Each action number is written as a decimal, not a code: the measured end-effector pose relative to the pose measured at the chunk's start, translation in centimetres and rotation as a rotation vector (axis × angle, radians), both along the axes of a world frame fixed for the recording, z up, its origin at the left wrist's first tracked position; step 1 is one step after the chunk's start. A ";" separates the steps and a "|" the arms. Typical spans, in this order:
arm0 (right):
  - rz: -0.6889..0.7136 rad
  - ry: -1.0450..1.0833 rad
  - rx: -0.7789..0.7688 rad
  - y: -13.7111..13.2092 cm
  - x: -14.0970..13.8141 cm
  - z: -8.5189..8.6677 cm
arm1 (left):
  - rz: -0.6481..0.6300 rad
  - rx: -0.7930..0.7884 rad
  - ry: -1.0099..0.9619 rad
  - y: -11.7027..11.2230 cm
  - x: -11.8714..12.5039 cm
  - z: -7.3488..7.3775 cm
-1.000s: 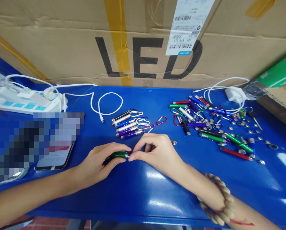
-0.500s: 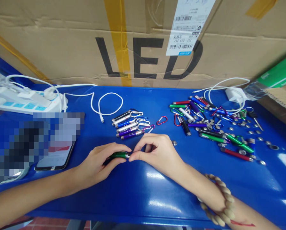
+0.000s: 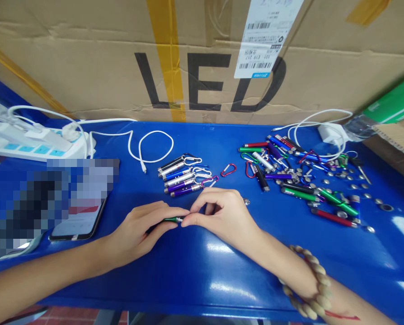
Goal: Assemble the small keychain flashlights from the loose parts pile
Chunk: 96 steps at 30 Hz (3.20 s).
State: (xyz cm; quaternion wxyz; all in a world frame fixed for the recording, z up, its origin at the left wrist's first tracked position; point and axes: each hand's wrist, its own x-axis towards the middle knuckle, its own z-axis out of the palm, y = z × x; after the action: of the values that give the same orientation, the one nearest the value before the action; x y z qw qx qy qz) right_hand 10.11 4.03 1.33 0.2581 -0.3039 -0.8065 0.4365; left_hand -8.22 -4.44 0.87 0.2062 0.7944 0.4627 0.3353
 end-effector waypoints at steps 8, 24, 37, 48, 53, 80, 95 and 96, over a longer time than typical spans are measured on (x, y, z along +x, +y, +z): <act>0.009 0.173 0.292 -0.4 0.1 0.3 | 0.038 -0.015 -0.018 -0.1 0.2 0.1; 0.139 0.098 0.714 0.1 1.1 0.6 | 0.051 -0.089 -0.045 -0.1 0.2 0.0; 0.194 0.093 0.692 0.4 1.4 0.3 | 0.044 -0.079 -0.041 -0.1 0.2 0.1; 0.183 0.112 0.710 0.4 1.4 0.3 | 0.046 -0.091 -0.045 -0.1 0.2 0.2; 0.183 0.111 0.700 0.3 1.4 0.3 | 0.046 -0.094 -0.045 -0.1 0.2 0.2; 0.179 0.124 0.655 0.3 1.2 -0.2 | 0.051 -0.230 -0.080 0.0 0.4 0.5; 0.168 0.118 0.653 0.3 1.1 -0.1 | 0.054 -0.241 -0.082 -0.1 0.3 0.5; 0.165 0.119 0.649 0.3 1.1 -0.2 | 0.054 -0.242 -0.083 -0.1 0.3 0.5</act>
State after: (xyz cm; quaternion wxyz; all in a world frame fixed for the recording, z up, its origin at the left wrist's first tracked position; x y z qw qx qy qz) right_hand 11.23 4.31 1.17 0.3517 -0.1135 -0.9089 0.1935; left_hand -7.93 -4.52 1.37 0.3104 0.7362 0.5121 0.3153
